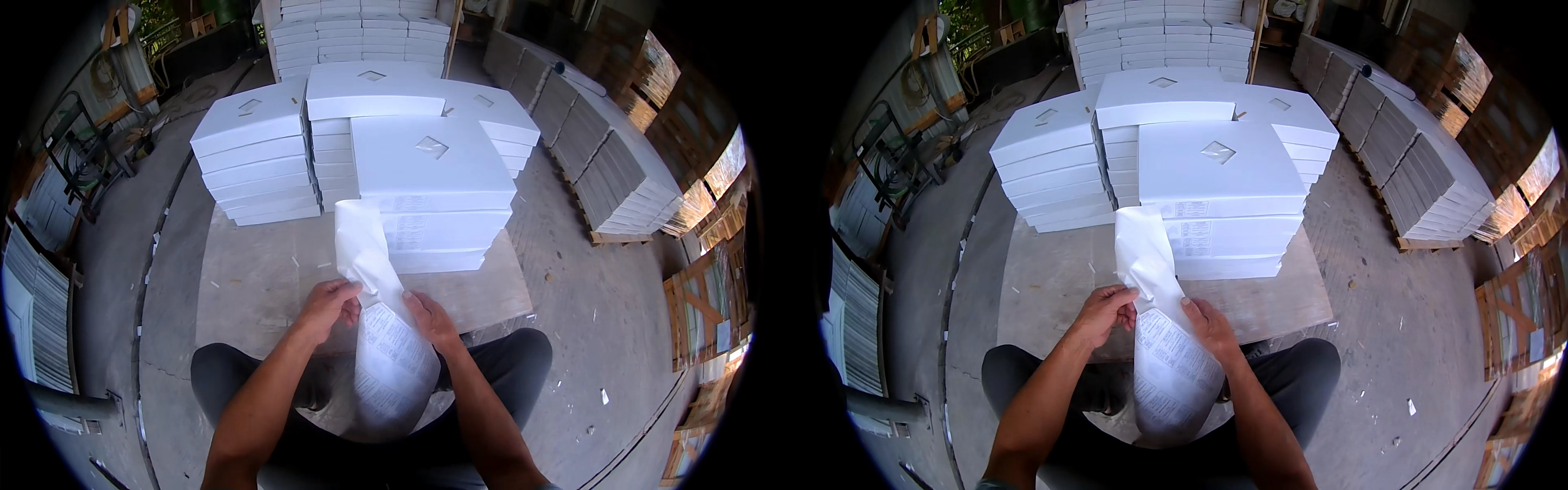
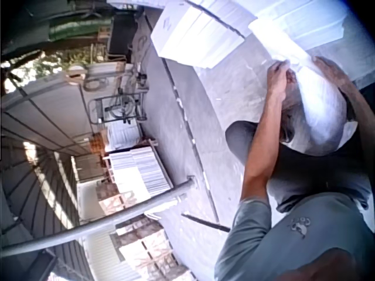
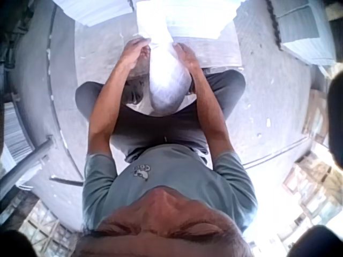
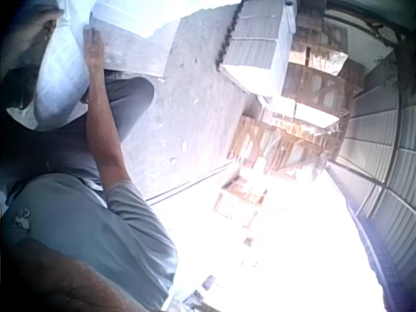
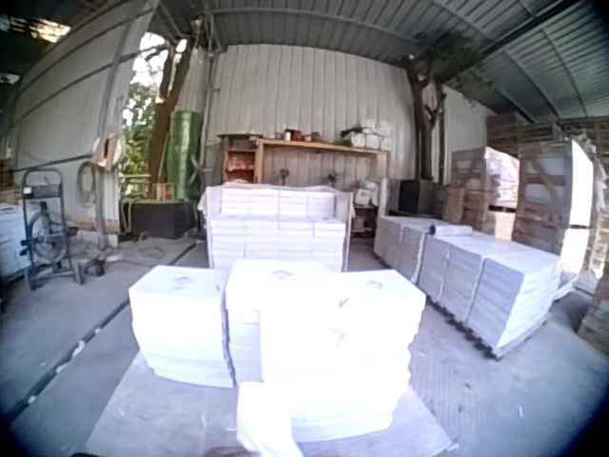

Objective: The person sits in a warehouse and applies printed labels to the sides of stacked white boxes. They peel labels from a sheet, align them on the box, and smooth them down by hand, repeating the process for multiple boxes.

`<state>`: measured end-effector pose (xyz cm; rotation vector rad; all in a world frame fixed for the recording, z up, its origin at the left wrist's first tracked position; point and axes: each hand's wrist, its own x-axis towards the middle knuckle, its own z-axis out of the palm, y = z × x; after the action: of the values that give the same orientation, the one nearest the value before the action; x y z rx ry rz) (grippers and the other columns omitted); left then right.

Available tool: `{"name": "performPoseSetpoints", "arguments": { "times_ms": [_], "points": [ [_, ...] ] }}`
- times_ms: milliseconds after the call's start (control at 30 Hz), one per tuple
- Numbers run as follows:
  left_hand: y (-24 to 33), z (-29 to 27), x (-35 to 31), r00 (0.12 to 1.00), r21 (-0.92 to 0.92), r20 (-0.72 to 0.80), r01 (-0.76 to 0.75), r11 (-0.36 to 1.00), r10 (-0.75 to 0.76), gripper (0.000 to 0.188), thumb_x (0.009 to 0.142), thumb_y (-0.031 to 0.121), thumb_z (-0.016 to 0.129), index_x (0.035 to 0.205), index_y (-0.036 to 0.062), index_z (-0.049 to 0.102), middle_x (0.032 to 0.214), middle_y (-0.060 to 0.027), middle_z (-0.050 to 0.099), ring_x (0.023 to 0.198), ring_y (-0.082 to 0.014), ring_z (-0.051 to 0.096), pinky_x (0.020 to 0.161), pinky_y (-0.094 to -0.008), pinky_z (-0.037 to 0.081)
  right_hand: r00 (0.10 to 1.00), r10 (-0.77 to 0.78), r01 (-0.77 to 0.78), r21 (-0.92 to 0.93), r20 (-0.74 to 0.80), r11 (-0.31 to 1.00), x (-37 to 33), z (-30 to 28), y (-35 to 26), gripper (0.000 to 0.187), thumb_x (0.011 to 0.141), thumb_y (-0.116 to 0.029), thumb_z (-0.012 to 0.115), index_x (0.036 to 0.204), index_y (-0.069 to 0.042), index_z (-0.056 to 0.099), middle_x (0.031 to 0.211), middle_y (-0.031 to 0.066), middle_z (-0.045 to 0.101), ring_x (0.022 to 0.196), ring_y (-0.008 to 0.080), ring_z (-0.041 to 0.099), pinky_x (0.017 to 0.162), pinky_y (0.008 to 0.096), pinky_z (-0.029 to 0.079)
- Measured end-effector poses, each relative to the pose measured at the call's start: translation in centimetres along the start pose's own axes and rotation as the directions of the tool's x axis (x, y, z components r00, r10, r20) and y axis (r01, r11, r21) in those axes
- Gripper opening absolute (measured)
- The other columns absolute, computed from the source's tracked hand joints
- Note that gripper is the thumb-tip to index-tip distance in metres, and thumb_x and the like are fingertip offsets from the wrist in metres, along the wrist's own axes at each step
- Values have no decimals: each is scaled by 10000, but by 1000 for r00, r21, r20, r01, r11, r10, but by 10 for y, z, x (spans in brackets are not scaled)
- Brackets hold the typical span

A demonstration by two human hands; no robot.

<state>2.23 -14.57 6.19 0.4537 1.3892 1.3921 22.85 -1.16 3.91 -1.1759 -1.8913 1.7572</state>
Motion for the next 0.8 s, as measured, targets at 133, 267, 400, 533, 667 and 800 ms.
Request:
{"name": "performPoseSetpoints", "arguments": {
  "times_ms": [133,267,400,533,667,800],
  "points": [
    [1,0,1,1000,-6,-14,5,1000,-5,287,960,289,663,794,59,620,666,-38,606,553,-132,580,491,-281,458,964,162,-219,279,213,935,-5,0,-13,559,948,-407,684,1262,52,623,1084,140,699,933,184,664,820,313,528],
    [-10,-2,5,982,87,-191,7,996,10,296,970,294,648,791,60,614,659,-28,596,540,-123,567,487,-270,450,973,114,-196,452,202,870,-14,0,-26,425,915,-269,752,1190,43,666,978,88,714,823,138,662,730,270,532],
    [-13,8,-3,952,295,-282,-33,955,120,351,989,336,618,776,57,601,654,-16,576,528,-102,533,481,-264,425,1000,9,-18,338,27,941,-16,2,-26,278,917,-190,741,1094,22,708,863,41,708,755,105,635,687,262,514],
    [-28,27,-8,967,432,-201,-54,900,155,410,992,397,613,781,46,608,658,-16,570,530,-95,516,478,-266,413,996,-59,74,286,-60,955,-21,8,-33,218,932,-174,715,1053,8,717,834,22,698,743,84,610,669,264,501],
    [-31,41,-7,983,558,-144,-16,830,116,421,979,423,632,840,26,634,686,-22,589,535,-95,524,470,-263,416,993,-97,110,267,-60,957,-24,12,-36,208,939,-171,707,1033,13,711,838,22,698,747,73,599,669,261,498],
    [-31,41,-5,990,556,-127,15,831,67,356,980,372,630,919,22,646,711,-22,606,530,-88,529,458,-260,420,991,-122,131,235,-53,963,-24,13,-33,214,940,-177,705,1034,15,707,837,25,693,753,73,588,674,261,494]
  ]
}}
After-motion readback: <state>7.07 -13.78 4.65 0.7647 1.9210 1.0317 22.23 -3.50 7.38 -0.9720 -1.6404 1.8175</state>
